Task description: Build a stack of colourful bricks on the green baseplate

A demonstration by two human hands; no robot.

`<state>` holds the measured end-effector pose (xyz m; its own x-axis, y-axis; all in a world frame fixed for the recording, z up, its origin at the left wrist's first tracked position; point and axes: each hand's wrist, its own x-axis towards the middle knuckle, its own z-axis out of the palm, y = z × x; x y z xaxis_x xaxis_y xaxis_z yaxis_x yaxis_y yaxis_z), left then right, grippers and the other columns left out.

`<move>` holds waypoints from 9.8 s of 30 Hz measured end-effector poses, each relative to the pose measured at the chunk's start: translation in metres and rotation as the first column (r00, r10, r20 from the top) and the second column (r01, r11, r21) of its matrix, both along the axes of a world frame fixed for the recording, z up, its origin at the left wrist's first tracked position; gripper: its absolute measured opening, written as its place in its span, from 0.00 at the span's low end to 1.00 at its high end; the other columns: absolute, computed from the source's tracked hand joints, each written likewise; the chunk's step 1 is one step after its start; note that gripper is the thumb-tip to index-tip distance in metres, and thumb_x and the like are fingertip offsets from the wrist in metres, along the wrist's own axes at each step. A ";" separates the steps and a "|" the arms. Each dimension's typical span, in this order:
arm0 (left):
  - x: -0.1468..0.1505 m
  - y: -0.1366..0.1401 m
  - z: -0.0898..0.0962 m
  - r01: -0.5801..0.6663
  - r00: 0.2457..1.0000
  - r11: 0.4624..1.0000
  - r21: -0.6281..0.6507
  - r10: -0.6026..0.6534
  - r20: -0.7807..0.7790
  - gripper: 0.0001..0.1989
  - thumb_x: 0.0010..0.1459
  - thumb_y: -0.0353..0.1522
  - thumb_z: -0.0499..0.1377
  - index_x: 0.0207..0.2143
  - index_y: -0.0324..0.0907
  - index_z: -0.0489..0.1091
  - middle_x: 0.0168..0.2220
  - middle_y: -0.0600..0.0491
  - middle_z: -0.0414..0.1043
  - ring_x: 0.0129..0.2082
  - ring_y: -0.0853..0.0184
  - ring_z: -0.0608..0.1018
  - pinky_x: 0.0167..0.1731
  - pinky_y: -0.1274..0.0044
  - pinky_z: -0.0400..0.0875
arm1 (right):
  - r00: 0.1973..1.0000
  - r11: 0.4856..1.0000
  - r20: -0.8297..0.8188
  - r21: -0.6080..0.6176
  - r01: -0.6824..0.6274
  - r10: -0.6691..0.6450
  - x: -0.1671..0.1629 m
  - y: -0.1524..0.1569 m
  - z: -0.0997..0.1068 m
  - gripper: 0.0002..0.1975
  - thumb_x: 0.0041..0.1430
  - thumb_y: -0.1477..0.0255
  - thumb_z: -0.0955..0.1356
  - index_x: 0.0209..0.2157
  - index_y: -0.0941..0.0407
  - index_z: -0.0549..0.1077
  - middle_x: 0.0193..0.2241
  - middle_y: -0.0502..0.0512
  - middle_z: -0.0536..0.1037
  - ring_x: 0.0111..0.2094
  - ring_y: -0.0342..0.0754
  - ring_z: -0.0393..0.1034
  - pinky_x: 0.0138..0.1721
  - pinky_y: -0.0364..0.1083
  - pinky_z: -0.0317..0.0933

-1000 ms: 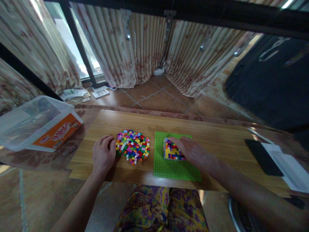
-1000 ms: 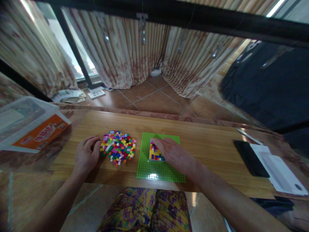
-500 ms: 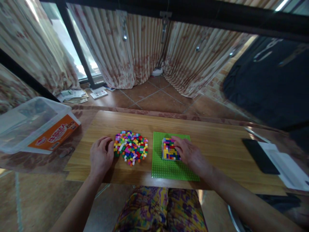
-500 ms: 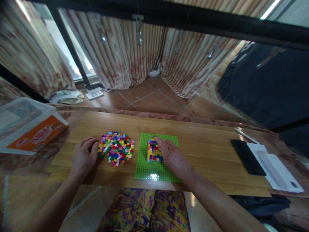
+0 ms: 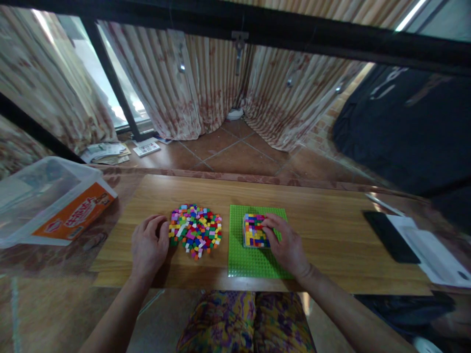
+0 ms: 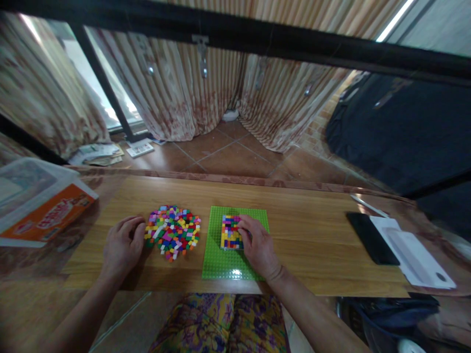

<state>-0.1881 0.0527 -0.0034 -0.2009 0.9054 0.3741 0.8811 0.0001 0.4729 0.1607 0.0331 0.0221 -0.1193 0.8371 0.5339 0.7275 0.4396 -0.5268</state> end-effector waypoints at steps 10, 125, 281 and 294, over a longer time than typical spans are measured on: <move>0.010 -0.020 0.024 -0.045 0.996 0.974 0.222 0.028 0.081 0.13 0.62 0.39 0.54 0.45 0.43 0.71 0.47 0.45 0.73 0.49 0.56 0.74 0.52 0.62 0.69 | 0.972 0.992 -0.200 -0.064 0.112 -0.122 -0.013 -0.005 -0.005 0.07 0.64 0.72 0.64 0.41 0.53 0.73 0.46 0.59 0.78 0.48 0.51 0.73 0.51 0.54 0.69; 0.177 -0.010 0.058 0.679 0.678 0.711 -0.183 -0.703 -0.213 0.16 0.64 0.31 0.52 0.53 0.42 0.68 0.56 0.46 0.70 0.55 0.57 0.70 0.55 0.60 0.63 | 0.871 0.936 -0.349 -0.195 0.293 -0.345 -0.026 -0.016 -0.002 0.11 0.64 0.71 0.63 0.41 0.55 0.77 0.47 0.59 0.79 0.49 0.51 0.72 0.52 0.54 0.65; 0.013 -0.045 0.001 0.100 0.988 0.995 -0.016 -0.101 -0.116 0.20 0.65 0.41 0.49 0.51 0.39 0.69 0.51 0.42 0.72 0.50 0.55 0.73 0.53 0.63 0.65 | 0.931 0.934 -0.095 -0.105 0.342 -0.352 -0.037 -0.002 0.010 0.17 0.66 0.63 0.62 0.49 0.57 0.71 0.47 0.63 0.75 0.51 0.55 0.67 0.54 0.58 0.60; 0.015 -0.048 0.004 0.095 0.989 0.995 -0.042 -0.099 -0.110 0.20 0.65 0.41 0.50 0.52 0.40 0.69 0.52 0.43 0.72 0.51 0.56 0.73 0.54 0.65 0.65 | 0.980 0.948 -0.201 -0.313 -0.063 -0.002 -0.108 -0.064 0.011 0.10 0.63 0.75 0.63 0.40 0.54 0.76 0.36 0.54 0.78 0.37 0.46 0.74 0.39 0.44 0.68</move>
<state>-0.1731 0.0052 0.0006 -0.0700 0.9320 0.3557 0.9249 -0.0730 0.3732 0.0523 -0.0310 0.0326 -0.0672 0.9639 0.2578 0.5844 0.2474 -0.7728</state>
